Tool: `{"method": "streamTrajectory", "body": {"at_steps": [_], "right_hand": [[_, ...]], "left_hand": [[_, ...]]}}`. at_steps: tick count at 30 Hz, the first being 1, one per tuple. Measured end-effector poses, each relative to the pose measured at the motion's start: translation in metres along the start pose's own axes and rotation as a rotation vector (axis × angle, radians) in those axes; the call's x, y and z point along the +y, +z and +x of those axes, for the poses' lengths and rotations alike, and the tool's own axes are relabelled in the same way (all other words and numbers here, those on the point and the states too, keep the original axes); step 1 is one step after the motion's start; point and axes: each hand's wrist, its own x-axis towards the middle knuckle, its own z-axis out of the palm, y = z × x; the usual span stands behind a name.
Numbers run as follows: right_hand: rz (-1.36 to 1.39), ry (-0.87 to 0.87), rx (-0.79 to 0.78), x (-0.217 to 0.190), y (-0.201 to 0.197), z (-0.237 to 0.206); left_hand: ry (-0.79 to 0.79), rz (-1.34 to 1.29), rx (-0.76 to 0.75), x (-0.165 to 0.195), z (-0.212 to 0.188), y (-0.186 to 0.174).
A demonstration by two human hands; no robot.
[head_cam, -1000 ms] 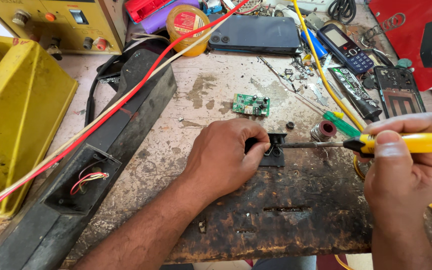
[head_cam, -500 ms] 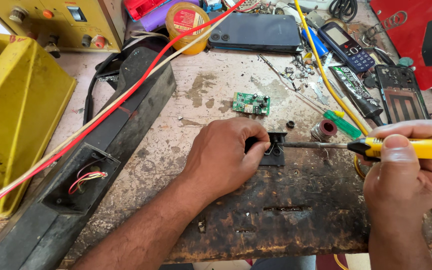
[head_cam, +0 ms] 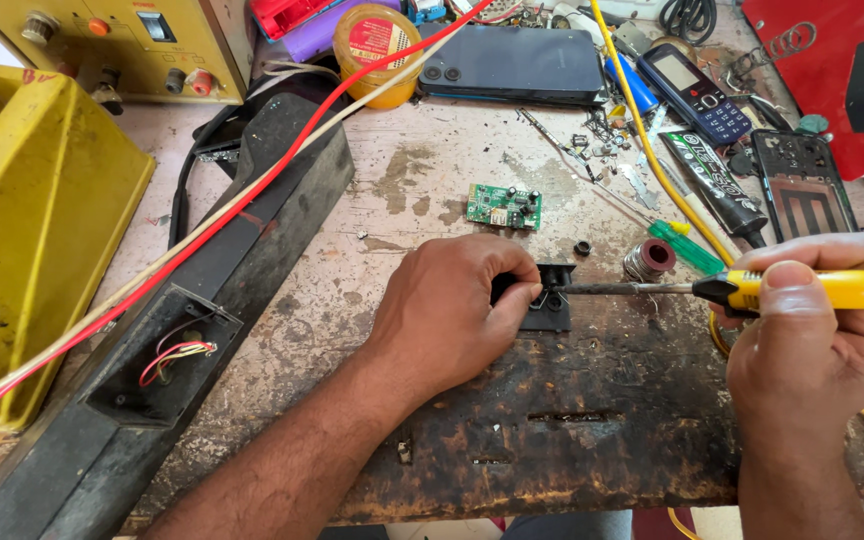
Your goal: The person uses a soldering iron to attach wires to a small black plastic component on a cluttered workbench. They repeatedly heat the connection points and apply solder wire, occasionally repositioning the component and handling a small yellow plastic piece nearby.
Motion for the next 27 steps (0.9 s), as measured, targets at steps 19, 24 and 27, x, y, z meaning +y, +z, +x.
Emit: {"method": "streamTrajectory", "body": {"at_steps": [19,24,27], "right_hand": [[-0.058,0.041,0.025,-0.005,0.003,0.002],[-0.067,-0.078,-0.024,0.005,-0.004,-0.002],[-0.089,-0.05,0.002,0.007,-0.007,-0.004]], "left_hand": [[-0.026,0.006,-0.022,0.0,0.001,0.001],[-0.025,0.001,-0.014,-0.001,0.001,0.002],[0.002,-0.005,0.001,-0.001,0.001,0.001]]}}
